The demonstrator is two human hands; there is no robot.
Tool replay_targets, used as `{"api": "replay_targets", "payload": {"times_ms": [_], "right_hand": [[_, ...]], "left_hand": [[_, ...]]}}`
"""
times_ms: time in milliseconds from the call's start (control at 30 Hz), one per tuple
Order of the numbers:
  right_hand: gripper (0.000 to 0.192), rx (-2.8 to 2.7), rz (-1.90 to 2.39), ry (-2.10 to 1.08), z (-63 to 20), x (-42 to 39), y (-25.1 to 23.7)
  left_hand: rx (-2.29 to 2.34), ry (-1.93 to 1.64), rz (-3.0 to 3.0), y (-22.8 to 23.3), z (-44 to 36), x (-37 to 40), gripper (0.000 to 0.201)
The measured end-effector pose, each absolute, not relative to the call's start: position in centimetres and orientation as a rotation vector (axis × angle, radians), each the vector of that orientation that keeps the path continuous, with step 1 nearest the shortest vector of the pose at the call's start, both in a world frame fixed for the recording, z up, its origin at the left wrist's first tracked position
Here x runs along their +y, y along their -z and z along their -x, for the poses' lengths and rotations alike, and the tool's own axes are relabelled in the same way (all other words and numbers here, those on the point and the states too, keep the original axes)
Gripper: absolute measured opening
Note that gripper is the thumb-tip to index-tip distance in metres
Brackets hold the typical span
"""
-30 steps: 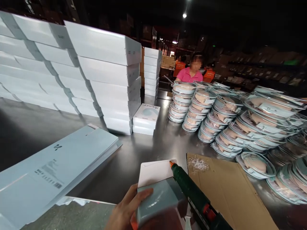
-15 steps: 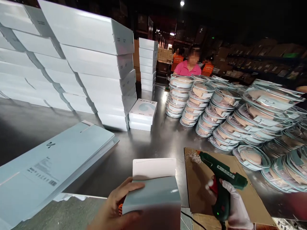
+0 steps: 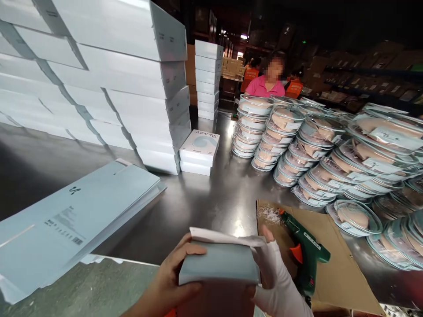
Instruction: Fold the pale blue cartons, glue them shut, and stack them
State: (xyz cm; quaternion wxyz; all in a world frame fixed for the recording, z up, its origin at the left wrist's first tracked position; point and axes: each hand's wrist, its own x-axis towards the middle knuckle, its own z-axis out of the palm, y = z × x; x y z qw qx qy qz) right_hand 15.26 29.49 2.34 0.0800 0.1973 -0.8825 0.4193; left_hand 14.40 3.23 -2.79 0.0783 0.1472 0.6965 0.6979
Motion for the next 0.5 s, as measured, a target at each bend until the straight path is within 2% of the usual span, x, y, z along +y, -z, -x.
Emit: {"api": "replay_targets", "payload": {"times_ms": [100, 200, 333, 433, 500], "right_hand": [[0.083, -2.618, -0.684, -1.39, -16.6, 29.5, -2.7], [0.095, -2.6, -0.825, -1.448, -17.3, 29.9, -3.6], [0.086, -2.611, -0.952, -1.378, -16.5, 29.5, -4.6], [0.081, -2.574, -1.005, -1.44, -16.2, 29.9, -4.9], [0.074, -2.612, -0.884, -1.587, -16.6, 30.7, -4.8]], "left_hand": [[1.891, -2.417, -0.448, 2.7, -14.2, 4.0, 0.037], [1.941, -2.323, -0.571, 1.8, -13.4, 3.8, 0.039], [1.96, -2.07, -0.651, 0.3, -12.4, 2.7, 0.03], [1.946, -1.967, -0.687, -0.6, -12.1, 1.7, 0.022], [1.984, -1.955, -0.699, -1.1, -11.8, 0.8, 0.017]]}}
